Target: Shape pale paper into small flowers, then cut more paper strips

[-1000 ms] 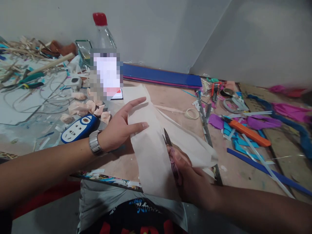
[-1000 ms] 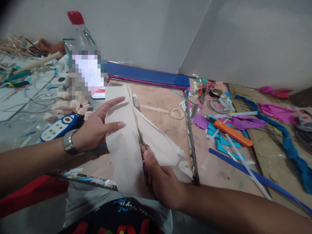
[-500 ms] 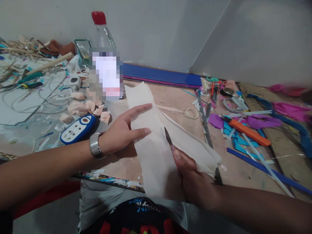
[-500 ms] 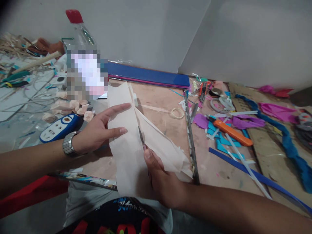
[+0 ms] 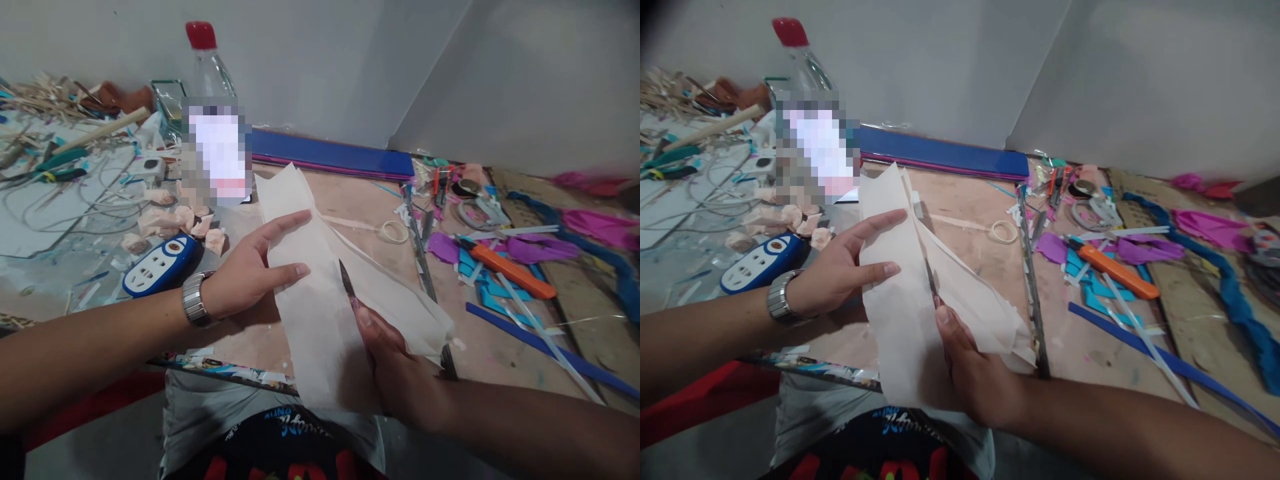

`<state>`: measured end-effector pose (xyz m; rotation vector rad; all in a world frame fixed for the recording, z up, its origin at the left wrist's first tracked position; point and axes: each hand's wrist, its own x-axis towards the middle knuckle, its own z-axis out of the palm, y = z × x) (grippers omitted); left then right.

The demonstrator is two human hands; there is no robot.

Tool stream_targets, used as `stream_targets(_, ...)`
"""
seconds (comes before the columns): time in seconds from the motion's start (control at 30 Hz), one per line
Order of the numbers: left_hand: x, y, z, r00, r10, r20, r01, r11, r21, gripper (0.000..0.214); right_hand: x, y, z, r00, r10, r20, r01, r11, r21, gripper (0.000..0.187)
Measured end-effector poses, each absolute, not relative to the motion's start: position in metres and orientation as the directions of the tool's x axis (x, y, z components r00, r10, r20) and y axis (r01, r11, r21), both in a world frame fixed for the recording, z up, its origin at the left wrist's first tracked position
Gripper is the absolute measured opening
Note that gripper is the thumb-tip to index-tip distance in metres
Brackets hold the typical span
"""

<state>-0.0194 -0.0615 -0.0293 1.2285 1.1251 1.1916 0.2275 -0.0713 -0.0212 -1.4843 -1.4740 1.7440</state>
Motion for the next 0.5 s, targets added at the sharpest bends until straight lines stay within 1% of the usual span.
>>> stream_targets(0.07, -0.0190, -0.0616, -0.0298, 0.067, 0.998, 0.011, -0.046, -0.008, 0.999, 0.076, 0.2262, -0.0718, -0.0210, -0.360, 0.825, -0.435, 0.286, -0.347, -0.893, 0.061)
stream_targets(0.13, -0.0187, -0.0616, -0.0305, 0.065, 0.998, 0.003, -0.049, 0.000, 0.999, 0.076, 0.2250, -0.0727, -0.0224, -0.341, 0.833, -0.435, 0.278, -0.352, -0.894, 0.068)
stream_targets(0.3, -0.0174, -0.0623, -0.0304, 0.057, 0.998, -0.011, -0.069, 0.015, 0.998, 0.077, 0.2243, -0.0752, -0.0302, -0.273, 0.833, -0.482, 0.248, -0.423, -0.872, 0.073)
stream_targets(0.4, -0.0165, -0.0628, -0.0288, 0.056, 0.998, -0.017, -0.075, 0.021, 0.997, 0.078, 0.2222, -0.0755, -0.0301, -0.303, 0.799, -0.520, 0.198, -0.481, -0.854, 0.079)
stream_targets(0.5, -0.0159, -0.0629, -0.0272, 0.052, 0.998, -0.018, -0.068, 0.022, 0.997, 0.077, 0.2209, -0.0753, -0.0269, -0.373, 0.766, -0.524, 0.176, -0.496, -0.850, 0.073)
